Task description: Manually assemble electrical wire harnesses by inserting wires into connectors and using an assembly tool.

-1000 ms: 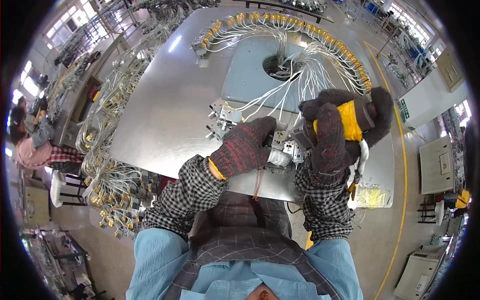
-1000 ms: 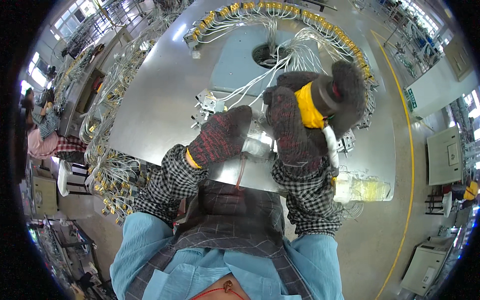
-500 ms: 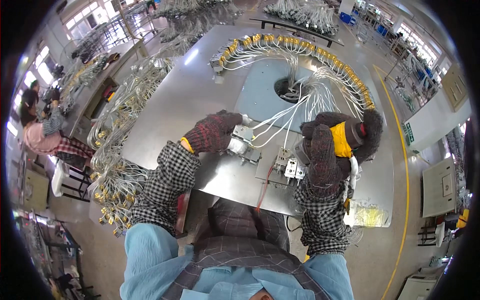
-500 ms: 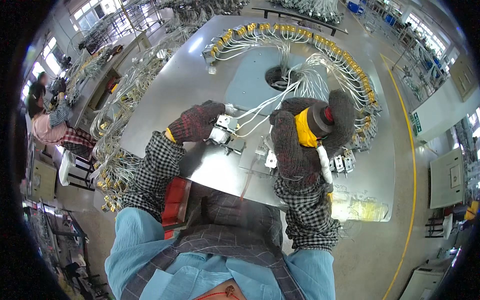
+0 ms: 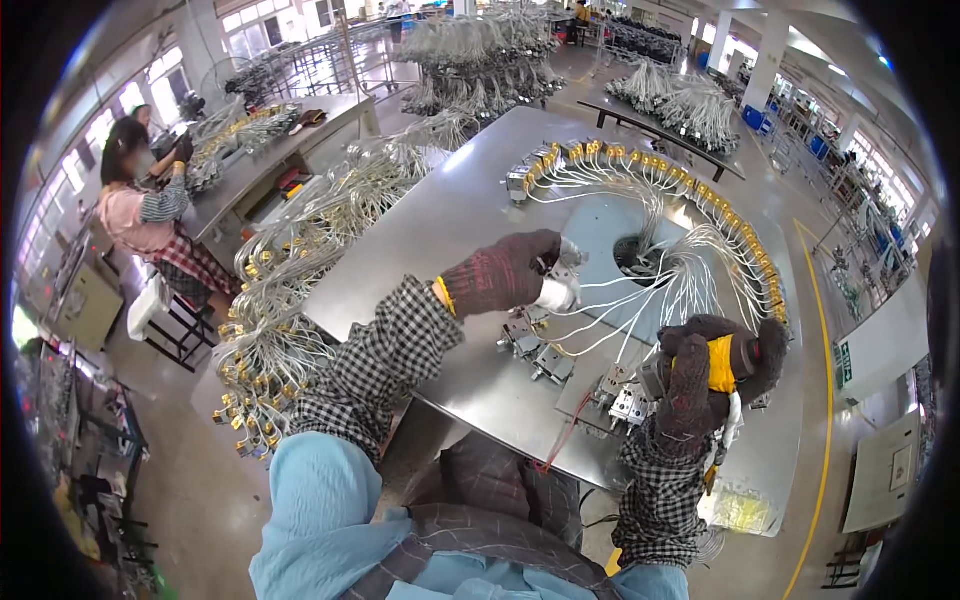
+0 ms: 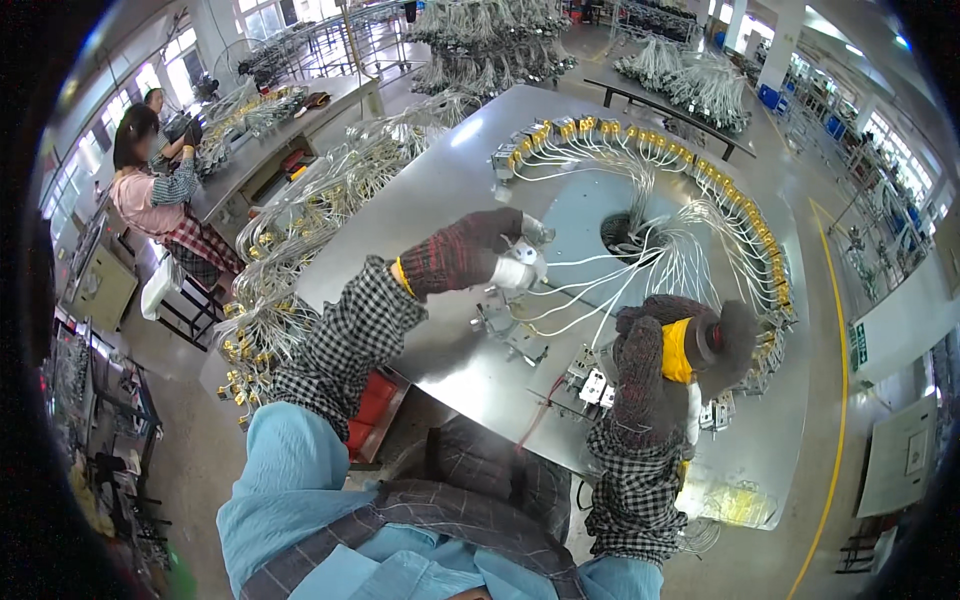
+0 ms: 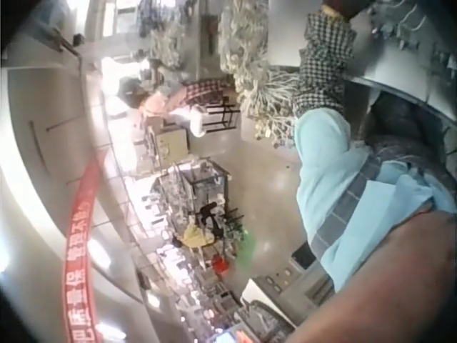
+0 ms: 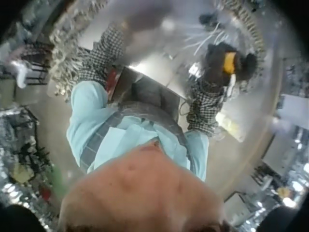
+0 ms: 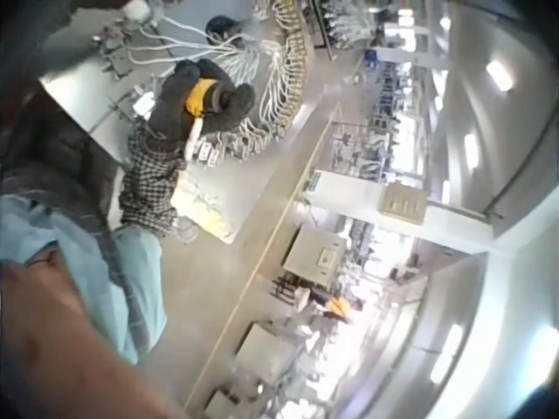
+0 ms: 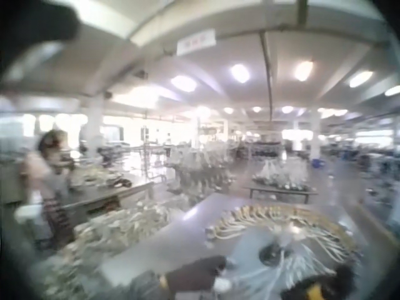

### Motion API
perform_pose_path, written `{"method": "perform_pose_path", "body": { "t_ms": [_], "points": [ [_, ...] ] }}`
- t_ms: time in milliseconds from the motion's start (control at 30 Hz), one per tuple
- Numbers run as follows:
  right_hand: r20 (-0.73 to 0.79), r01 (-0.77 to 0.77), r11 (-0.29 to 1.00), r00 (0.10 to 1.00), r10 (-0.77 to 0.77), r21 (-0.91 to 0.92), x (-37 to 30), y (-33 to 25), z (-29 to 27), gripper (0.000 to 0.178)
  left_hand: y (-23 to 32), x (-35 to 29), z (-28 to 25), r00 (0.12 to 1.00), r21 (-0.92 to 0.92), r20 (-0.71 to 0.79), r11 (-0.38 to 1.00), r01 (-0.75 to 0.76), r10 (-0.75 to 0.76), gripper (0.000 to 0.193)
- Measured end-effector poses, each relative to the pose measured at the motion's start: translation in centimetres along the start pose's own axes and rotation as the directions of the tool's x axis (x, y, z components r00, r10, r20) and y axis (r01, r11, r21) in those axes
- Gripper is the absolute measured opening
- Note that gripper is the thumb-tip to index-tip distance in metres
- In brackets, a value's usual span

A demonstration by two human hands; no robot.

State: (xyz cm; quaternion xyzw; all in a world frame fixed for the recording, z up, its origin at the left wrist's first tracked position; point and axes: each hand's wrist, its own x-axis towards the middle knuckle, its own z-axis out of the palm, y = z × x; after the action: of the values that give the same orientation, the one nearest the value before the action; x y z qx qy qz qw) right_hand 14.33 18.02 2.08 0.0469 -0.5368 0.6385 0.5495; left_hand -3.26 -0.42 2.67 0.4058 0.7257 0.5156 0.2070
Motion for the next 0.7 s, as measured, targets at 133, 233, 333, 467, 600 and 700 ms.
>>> {"method": "perform_pose_path", "body": {
  "t_ms": [133, 233, 333, 467, 600, 700],
  "points": [
    [0.013, 0.025, 1.0, 1.0, -0.025, 0.017, 0.3, 0.2, 0.6, 0.079, -2.3, 0.7, 2.0, 1.0, -0.635, -0.011, 0.772, -0.01, 0.003, 0.06],
    [-0.014, 0.093, 0.994, 0.995, -0.094, -0.065, 0.7, 0.9, 0.9, 0.071, -1.3, -0.3, 4.6, 0.992, -0.63, -0.127, 0.772, -0.09, 0.012, 0.061],
    [0.039, 0.135, 0.983, 0.991, -0.131, -0.127, 0.9, 1.4, 0.2, 0.072, -4.8, -0.8, 5.9, 0.989, -0.463, -0.032, 0.875, -0.14, 0.141, 0.055],
    [-0.083, -0.202, 0.953, 0.971, 0.225, 0.226, 2.2, 2.3, -2.0, 0.073, -1.7, -3.1, 7.5, 0.954, 0.319, 0.019, 0.902, -0.289, 0.299, 0.07],
    [-0.091, -0.014, 0.984, 0.996, -0.003, -0.178, 3.5, -3.0, 0.9, 0.072, -1.0, -3.0, 11.5, 0.942, 0.208, -0.003, 0.921, -0.328, 0.336, 0.067],
    [-0.038, 0.193, 0.937, 0.976, -0.213, -0.293, 4.6, -2.3, -2.1, 0.034, 0.0, -1.1, 15.2, 0.973, 0.264, 0.065, 0.936, -0.232, 0.222, 0.065]
  ]
}}
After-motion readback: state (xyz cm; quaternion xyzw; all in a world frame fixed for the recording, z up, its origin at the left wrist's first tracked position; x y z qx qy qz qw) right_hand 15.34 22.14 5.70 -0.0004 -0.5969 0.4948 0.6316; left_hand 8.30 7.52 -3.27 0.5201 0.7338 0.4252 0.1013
